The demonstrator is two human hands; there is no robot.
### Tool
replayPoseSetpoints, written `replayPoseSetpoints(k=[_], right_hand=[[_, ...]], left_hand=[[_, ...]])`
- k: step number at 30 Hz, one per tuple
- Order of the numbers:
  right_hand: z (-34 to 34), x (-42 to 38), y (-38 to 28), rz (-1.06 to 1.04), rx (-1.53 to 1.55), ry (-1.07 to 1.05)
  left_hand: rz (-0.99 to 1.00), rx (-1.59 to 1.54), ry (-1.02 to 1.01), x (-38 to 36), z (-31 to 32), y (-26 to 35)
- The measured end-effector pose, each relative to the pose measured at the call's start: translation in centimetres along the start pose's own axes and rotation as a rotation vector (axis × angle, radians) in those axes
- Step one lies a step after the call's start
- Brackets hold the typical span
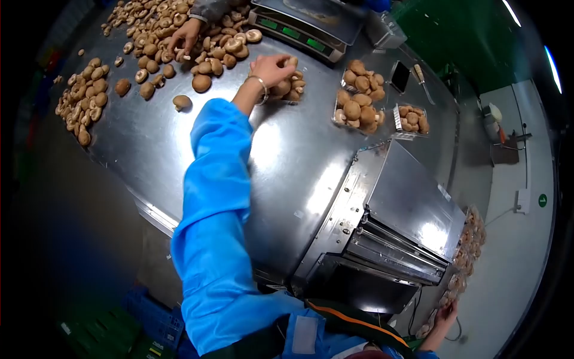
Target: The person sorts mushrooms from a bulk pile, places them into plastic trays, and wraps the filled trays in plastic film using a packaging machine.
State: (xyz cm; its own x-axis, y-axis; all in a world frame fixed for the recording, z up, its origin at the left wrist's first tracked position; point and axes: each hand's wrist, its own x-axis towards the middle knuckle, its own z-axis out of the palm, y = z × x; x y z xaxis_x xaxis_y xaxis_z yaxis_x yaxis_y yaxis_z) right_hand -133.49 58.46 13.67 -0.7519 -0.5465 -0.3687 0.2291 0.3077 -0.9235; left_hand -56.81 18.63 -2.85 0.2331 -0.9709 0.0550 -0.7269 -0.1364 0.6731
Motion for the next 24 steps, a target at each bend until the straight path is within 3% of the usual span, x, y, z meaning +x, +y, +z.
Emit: replayPoseSetpoints(k=[3,7,8,11,13,15,16,19,24], right_hand=[[3.8,-0.7,-1.3,0.005,0.000,-0.155],[5.5,-2.6,-2.1,-0.088,0.028,-0.092],[5.1,-2.4,-2.1,-0.096,0.010,-0.113],[5.6,-3.0,-2.2,-0.107,-0.034,-0.107],[6.8,-3.7,-2.2,-0.110,-0.047,-0.088],[8.6,-4.4,-2.5,-0.111,-0.046,-0.070],[9.6,-4.5,-2.6,-0.117,-0.042,-0.119],[12.8,-5.2,-2.9,-0.161,-0.045,-0.224],[17.4,-7.8,-3.3,-0.298,-0.222,-0.265]], left_hand=[[-0.317,0.359,-0.083,2.6,1.8,1.1],[-0.192,0.541,0.052,2.6,2.5,-1.4],[-0.094,0.469,0.189,2.1,2.5,-2.4],[-0.172,0.418,0.428,0.2,1.6,-5.6],[-0.458,0.329,0.255,-1.4,0.9,-7.6],[-0.481,-0.219,-0.228,-2.2,0.3,-10.1],[-0.570,-0.651,-0.142,-3.2,1.0,-9.8],[-0.612,-0.787,0.276,-4.4,1.5,-7.1],[-0.439,-1.109,0.354,-4.7,-0.1,-4.7]])
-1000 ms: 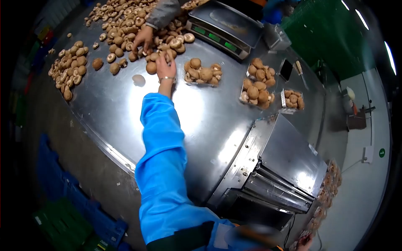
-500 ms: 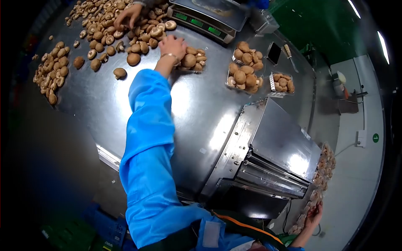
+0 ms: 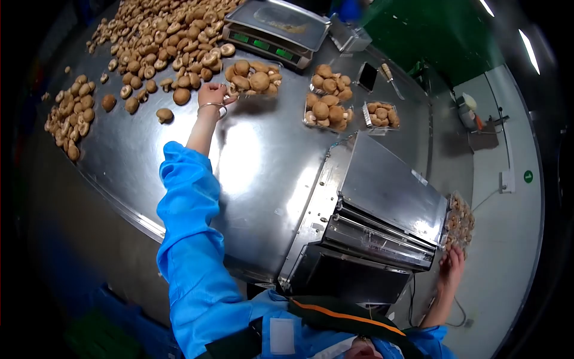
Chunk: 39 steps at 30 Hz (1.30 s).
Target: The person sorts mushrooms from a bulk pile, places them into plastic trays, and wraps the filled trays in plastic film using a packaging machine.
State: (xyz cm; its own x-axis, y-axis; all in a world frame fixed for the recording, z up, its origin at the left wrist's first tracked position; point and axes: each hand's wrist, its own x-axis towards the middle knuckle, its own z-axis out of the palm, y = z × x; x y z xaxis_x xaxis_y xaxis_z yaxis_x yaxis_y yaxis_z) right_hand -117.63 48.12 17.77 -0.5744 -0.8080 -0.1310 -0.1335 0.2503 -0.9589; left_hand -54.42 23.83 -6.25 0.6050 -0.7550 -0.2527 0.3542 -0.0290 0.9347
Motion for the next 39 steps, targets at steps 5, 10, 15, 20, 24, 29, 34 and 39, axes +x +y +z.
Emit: replayPoseSetpoints(k=[5,10,15,20,24,29,34,39], right_hand=[[6.8,0.5,-2.9,-0.339,-0.228,-0.302],[13.5,1.6,-4.4,-0.975,-0.412,-0.622],[9.6,9.9,3.1,-0.989,-0.776,-0.562],[2.3,11.2,4.8,-0.901,-0.789,-0.690],[1.4,12.8,5.4,-0.987,-0.784,-0.649],[1.8,13.4,5.0,-1.041,-0.727,-0.666],[2.1,13.7,4.7,-1.076,-0.877,-0.715],[1.2,14.4,4.2,-1.092,-0.736,-0.816]], left_hand=[[0.082,0.052,-0.296,-9.1,6.5,9.9],[-0.074,0.061,-0.478,-22.6,15.6,6.8],[-0.331,0.145,-0.639,-34.9,22.9,-2.2],[-0.130,0.572,-0.988,-39.8,24.6,-3.4],[1.046,0.801,-0.810,-42.4,26.5,-0.8],[1.242,1.091,-0.978,-41.4,32.8,-1.3],[0.717,1.108,-1.118,-41.8,33.4,-1.4],[0.799,0.788,-0.889,-43.3,30.7,-1.6]])
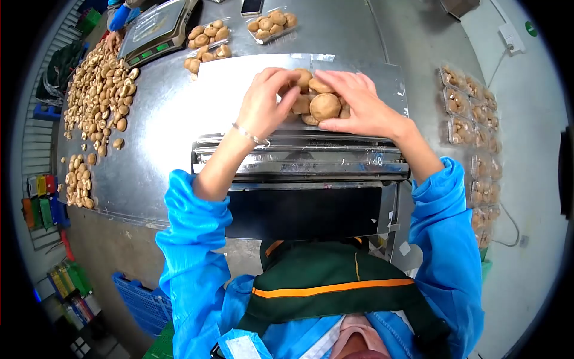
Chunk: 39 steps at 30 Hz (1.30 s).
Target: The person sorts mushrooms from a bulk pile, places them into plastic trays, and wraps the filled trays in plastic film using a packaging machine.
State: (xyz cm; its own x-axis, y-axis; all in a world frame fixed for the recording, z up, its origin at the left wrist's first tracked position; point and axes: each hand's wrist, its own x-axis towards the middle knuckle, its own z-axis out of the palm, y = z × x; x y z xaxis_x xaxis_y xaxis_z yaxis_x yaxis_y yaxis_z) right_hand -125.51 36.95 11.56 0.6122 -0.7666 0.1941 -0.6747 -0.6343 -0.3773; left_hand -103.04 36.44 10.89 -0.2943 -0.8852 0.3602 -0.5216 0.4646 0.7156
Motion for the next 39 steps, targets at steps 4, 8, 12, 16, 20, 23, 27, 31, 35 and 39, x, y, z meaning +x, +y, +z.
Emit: replayPoseSetpoints(k=[4,8,12,16,20,23,27,31,35,39], right_hand=[[1.0,1.0,0.9,0.137,0.305,0.059],[1.4,1.4,0.9,-0.040,0.425,0.155],[0.3,2.0,2.2,-0.139,0.374,0.014],[-0.2,-0.1,2.8,0.047,0.103,-0.066],[0.3,-1.0,2.8,0.022,-0.088,-0.150],[0.0,-1.4,1.7,0.034,0.004,-0.038],[0.6,-0.1,0.4,0.261,0.468,0.118],[1.3,1.1,0.4,0.244,0.694,0.131],[-0.4,0.9,1.7,0.314,0.783,0.271],[-0.8,0.8,0.9,0.079,0.190,0.070]], left_hand=[[0.022,0.164,-0.100,-2.2,0.0,-0.8],[0.000,0.054,-0.043,-2.5,0.2,-1.3],[0.198,0.172,0.016,-2.0,0.5,-0.2],[0.196,0.392,-0.107,-2.1,1.3,-0.6],[0.150,0.302,-0.091,-2.3,1.6,-0.1],[0.094,0.173,-0.049,-2.0,0.3,0.4],[0.233,0.206,-0.014,-0.2,0.7,-0.3],[0.222,0.394,-0.231,2.0,1.5,-0.7],[-0.055,0.084,-0.387,5.0,-1.6,1.3],[-0.136,0.177,-0.481,5.7,-1.8,0.8]])
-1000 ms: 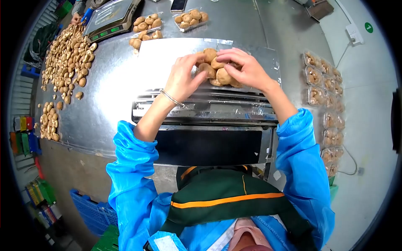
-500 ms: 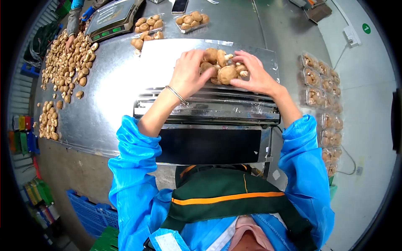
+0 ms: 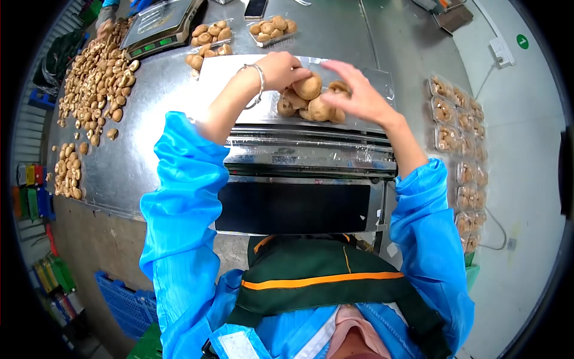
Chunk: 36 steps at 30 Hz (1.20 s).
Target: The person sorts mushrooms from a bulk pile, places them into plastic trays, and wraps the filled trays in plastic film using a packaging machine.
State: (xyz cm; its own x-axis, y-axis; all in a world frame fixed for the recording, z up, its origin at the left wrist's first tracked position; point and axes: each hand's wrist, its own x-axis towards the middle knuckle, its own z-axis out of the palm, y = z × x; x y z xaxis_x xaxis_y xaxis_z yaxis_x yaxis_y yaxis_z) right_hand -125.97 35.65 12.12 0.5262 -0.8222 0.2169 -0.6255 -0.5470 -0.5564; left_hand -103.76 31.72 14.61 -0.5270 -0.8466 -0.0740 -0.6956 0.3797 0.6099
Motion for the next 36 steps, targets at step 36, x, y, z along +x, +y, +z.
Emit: replayPoseSetpoints(k=[36], right_hand=[[-0.8,-3.2,1.2,0.288,0.101,0.370]], left_hand=[[0.205,-0.231,0.518,-8.6,3.3,-1.9]])
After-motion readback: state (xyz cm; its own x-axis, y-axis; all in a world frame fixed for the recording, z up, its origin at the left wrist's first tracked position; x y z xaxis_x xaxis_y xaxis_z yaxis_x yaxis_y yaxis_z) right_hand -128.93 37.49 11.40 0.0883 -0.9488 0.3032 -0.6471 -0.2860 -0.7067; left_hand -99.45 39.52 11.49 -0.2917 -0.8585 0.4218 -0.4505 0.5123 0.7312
